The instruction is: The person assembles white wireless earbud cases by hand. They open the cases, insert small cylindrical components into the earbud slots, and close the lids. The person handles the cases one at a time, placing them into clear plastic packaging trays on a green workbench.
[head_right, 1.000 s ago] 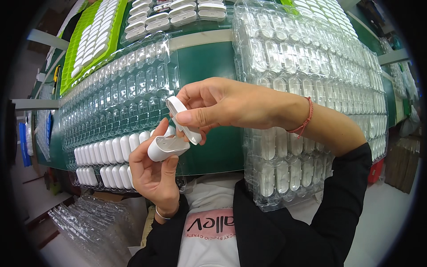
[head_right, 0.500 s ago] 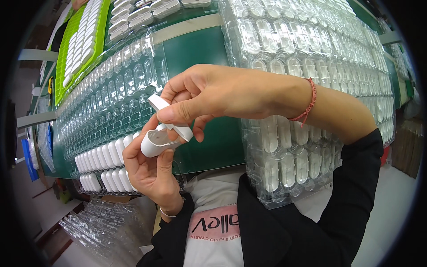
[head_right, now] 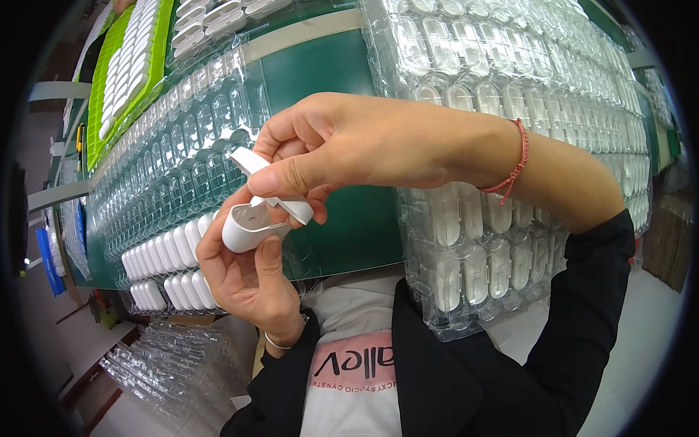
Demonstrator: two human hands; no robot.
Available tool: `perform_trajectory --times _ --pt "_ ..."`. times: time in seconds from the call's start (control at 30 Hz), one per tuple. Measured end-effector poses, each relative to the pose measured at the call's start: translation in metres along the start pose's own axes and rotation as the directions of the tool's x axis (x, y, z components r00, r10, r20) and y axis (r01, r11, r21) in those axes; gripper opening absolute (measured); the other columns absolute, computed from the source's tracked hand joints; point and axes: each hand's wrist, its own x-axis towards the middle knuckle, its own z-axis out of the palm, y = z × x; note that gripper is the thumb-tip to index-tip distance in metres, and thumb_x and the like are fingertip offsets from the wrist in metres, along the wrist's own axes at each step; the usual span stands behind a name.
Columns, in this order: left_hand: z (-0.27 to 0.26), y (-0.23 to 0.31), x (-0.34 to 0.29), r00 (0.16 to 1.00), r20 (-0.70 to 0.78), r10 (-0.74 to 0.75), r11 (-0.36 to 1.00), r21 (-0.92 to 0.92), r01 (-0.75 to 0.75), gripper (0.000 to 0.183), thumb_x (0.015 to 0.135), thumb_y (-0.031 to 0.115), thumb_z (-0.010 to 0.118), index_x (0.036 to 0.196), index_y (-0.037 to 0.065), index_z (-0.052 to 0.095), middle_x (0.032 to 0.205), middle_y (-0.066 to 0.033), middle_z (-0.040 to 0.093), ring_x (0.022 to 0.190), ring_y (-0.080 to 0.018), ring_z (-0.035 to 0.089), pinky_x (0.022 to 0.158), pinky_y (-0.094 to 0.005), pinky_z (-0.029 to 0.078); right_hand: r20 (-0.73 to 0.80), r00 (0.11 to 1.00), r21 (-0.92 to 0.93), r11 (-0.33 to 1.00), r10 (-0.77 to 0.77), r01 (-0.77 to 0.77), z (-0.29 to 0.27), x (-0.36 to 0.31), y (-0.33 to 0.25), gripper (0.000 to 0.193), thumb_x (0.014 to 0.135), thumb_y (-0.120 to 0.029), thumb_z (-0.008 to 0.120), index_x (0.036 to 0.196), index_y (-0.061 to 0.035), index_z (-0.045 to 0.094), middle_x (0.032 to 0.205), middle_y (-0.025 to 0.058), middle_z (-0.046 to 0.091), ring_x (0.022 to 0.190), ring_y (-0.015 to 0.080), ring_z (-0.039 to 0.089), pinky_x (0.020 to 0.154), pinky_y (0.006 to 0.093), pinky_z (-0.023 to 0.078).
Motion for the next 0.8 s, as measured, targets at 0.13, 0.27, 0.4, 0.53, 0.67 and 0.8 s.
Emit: perform_trajectory --times 0.13,0.27,0.4,0.53,0.67,0.8 --pt "-0.004 0.009 0.0 0.989 -0.058 -0.137 0.986 -0.102 0.131 0.042 0.086 -0.001 0.067 0.122 -0.005 0.044 0.12 -0.0238 0.058 0.111 -0.0248 0.059 0.097 -0.037 0.047 0.008 1.0 0.018 1.0 -0.016 0.016 0.0 0.0 -0.001 0.039 0.096 -0.027 0.061 0.118 0.0032 0.052 0.101 0.0092 0.066 0.086 0.0108 0.061 0.073 0.0242 0.05" --pt "-0.011 0.011 -0.001 0.965 -0.071 -0.252 0.952 -0.196 0.234 0.044 0.087 0.0 0.067 0.124 -0.005 0.045 0.117 -0.0208 0.06 0.109 -0.0228 0.06 0.096 -0.0357 0.048 -0.016 0.999 0.02 0.999 -0.046 0.046 0.003 0.001 0.002 0.037 0.096 -0.027 0.061 0.117 0.0017 0.052 0.101 0.0084 0.066 0.086 0.0107 0.061 0.071 0.0248 0.05" --pt "-0.014 0.014 0.001 0.949 -0.057 -0.309 0.916 -0.285 0.281 0.045 0.088 0.004 0.067 0.126 -0.006 0.045 0.115 -0.0201 0.061 0.108 -0.0226 0.06 0.094 -0.0343 0.049 -0.037 0.999 0.008 1.0 -0.017 0.017 0.002 -0.001 0.0 0.034 0.096 -0.027 0.061 0.114 0.0008 0.054 0.1 0.0074 0.064 0.083 0.0102 0.06 0.07 0.0243 0.05" --pt "-0.02 0.014 0.002 0.934 0.042 -0.355 0.909 -0.217 0.356 0.044 0.095 0.011 0.059 0.13 -0.009 0.042 0.123 -0.0188 0.055 0.112 -0.0232 0.058 0.095 -0.0366 0.048 -0.033 0.999 -0.066 0.998 0.001 -0.003 0.0 -0.001 0.001 0.033 0.096 -0.026 0.061 0.113 0.0009 0.054 0.095 0.0056 0.063 0.078 0.0091 0.059 0.069 0.0236 0.049" --pt "-0.02 0.009 0.002 0.921 0.059 -0.385 0.885 -0.258 0.387 0.049 0.095 0.012 0.059 0.134 -0.01 0.04 0.126 -0.018 0.054 0.115 -0.0241 0.057 0.097 -0.0371 0.048 -0.017 1.0 -0.107 0.994 0.02 -0.022 0.001 0.001 0.001 0.032 0.097 -0.026 0.06 0.112 0.0015 0.054 0.092 0.0046 0.063 0.076 0.0078 0.058 0.067 0.0229 0.048" --pt "-0.02 0.005 0.0 0.922 0.035 -0.386 0.884 -0.271 0.38 0.048 0.095 0.012 0.059 0.133 -0.01 0.04 0.124 -0.0179 0.055 0.114 -0.0235 0.058 0.095 -0.0363 0.049 -0.051 0.999 -0.069 0.997 0.014 -0.018 0.001 0.001 0.003 0.034 0.097 -0.027 0.06 0.113 0.0021 0.053 0.092 0.005 0.063 0.075 0.0075 0.057 0.065 0.0223 0.048"
